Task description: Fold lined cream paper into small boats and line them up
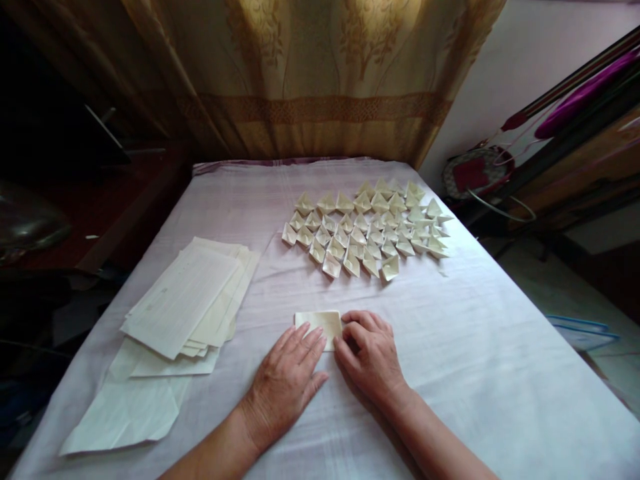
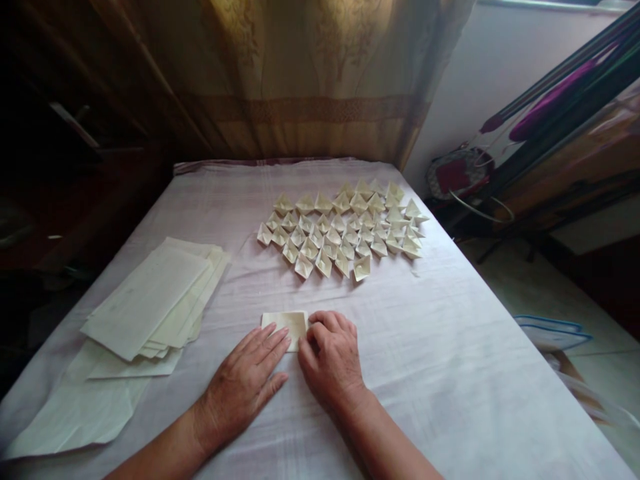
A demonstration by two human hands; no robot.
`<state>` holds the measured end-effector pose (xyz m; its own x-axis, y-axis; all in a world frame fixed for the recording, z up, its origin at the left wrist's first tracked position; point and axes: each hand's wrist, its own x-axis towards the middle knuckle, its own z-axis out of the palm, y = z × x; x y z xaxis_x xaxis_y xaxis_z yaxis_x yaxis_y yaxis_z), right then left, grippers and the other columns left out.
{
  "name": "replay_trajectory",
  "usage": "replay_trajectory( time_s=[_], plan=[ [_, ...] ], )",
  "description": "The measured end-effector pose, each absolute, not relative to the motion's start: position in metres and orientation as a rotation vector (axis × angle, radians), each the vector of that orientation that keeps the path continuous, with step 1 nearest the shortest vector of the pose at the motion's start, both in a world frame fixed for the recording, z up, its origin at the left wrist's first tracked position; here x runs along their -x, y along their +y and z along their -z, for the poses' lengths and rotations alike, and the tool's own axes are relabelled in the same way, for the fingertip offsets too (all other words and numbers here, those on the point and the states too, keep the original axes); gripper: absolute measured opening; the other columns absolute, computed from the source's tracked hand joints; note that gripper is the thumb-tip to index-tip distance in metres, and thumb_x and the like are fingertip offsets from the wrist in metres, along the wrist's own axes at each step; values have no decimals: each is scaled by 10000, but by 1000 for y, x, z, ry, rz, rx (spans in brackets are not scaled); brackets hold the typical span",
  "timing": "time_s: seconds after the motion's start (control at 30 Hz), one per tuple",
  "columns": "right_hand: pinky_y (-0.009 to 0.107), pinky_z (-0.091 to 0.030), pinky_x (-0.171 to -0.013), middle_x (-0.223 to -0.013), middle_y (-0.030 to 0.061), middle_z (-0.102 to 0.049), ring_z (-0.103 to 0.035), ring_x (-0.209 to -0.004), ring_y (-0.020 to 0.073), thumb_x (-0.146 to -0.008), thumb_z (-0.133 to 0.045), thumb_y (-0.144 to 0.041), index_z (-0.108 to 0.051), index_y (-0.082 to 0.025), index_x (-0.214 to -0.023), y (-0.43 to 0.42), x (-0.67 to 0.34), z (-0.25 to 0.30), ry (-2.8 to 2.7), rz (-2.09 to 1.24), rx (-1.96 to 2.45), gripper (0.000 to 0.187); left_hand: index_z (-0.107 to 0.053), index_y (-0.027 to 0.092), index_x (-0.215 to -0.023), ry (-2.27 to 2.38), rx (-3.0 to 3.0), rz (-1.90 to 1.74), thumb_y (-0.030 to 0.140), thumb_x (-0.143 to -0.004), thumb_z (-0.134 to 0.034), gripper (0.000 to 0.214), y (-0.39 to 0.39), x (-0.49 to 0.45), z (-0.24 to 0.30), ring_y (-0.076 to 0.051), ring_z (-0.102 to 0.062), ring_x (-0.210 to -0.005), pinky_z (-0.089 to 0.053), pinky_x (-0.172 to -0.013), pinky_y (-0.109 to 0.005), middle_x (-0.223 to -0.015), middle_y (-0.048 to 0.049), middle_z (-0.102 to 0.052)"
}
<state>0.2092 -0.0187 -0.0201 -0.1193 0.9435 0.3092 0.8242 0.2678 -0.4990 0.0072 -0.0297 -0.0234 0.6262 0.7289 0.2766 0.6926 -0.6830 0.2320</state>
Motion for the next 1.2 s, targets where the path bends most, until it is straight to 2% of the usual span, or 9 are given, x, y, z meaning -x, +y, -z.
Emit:
replay_trajectory(
  time_s=[0.33,0.5,0.57,0.6,0.67,0.73,1.0,1.2],
  plan=[
    [405,-375,-852,-949,49,-655,-566,-927,230,-849,-562,-191,-549,-226,-686,-19,-207,18,-1912,-331,1550,168,-509,183,-1390,1199,-2760,-507,339,-983,-483,437,-30,-8,21,-229,-498,-1331,-413,-1105,-405,-1389,-68,-598],
    [409,-373,-866,-969,50,-654,-564,-937,236,-847,-565,-194,-539,-230,-707,-19,-207,19,-1912,-335,1565,147,-558,209,-1347,1236,-2729,-473,330,-950,-542,415,-29,-8,18,-307,-412,-1389,-352,-1134,-522,-1358,-64,-620],
    [412,-378,-876,-999,59,-655,-565,-957,247,-841,-564,-198,-562,-235,-805,-20,-207,20,-1907,-331,1586,52,-562,223,-1347,1244,-2733,-460,333,-949,-545,414,-29,-8,18,-324,-401,-1392,-331,-1137,-557,-1358,-62,-621],
    [416,-382,-883,-1017,68,-655,-565,-973,256,-836,-564,-202,-574,-234,-889,-20,-207,21,-1901,-317,1596,63,-561,227,-1351,1244,-2738,-457,335,-950,-543,415,-29,-7,18,-327,-404,-1388,-325,-1138,-564,-1358,-61,-621],
    [427,-385,-902,-1058,91,-653,-561,-1009,274,-829,-561,-210,-567,-221,-1065,-21,-207,23,-1898,-276,1607,236,-555,232,-1360,1240,-2747,-449,336,-951,-541,422,-28,-7,18,-330,-401,-1387,-302,-1145,-580,-1360,-61,-619],
    [432,-384,-917,-1089,100,-650,-556,-1031,280,-833,-557,-211,-554,-213,-1160,-21,-207,24,-1917,-253,1602,327,-548,234,-1368,1241,-2755,-444,334,-948,-545,432,-28,-6,18,-335,-389,-1390,-274,-1149,-602,-1363,-59,-618],
    [389,-380,-904,-1088,62,-635,-550,-1022,234,-867,-564,-184,-654,-238,-1046,-20,-207,20,-1986,-207,1562,208,-583,272,-1328,1292,-2671,-529,355,-964,-519,379,-28,-8,22,-308,-412,-1379,-226,-1170,-581,-1342,-20,-638],
    [390,-364,-902,-1110,64,-639,-548,-1026,240,-862,-605,-261,-655,-241,-1030,-22,-204,15,-2027,-201,1634,176,-555,256,-1330,1342,-2583,-695,189,-1007,-374,376,-15,-4,25,-199,-575,-1243,-279,-1166,-506,-1311,-45,-657]
  ],
)
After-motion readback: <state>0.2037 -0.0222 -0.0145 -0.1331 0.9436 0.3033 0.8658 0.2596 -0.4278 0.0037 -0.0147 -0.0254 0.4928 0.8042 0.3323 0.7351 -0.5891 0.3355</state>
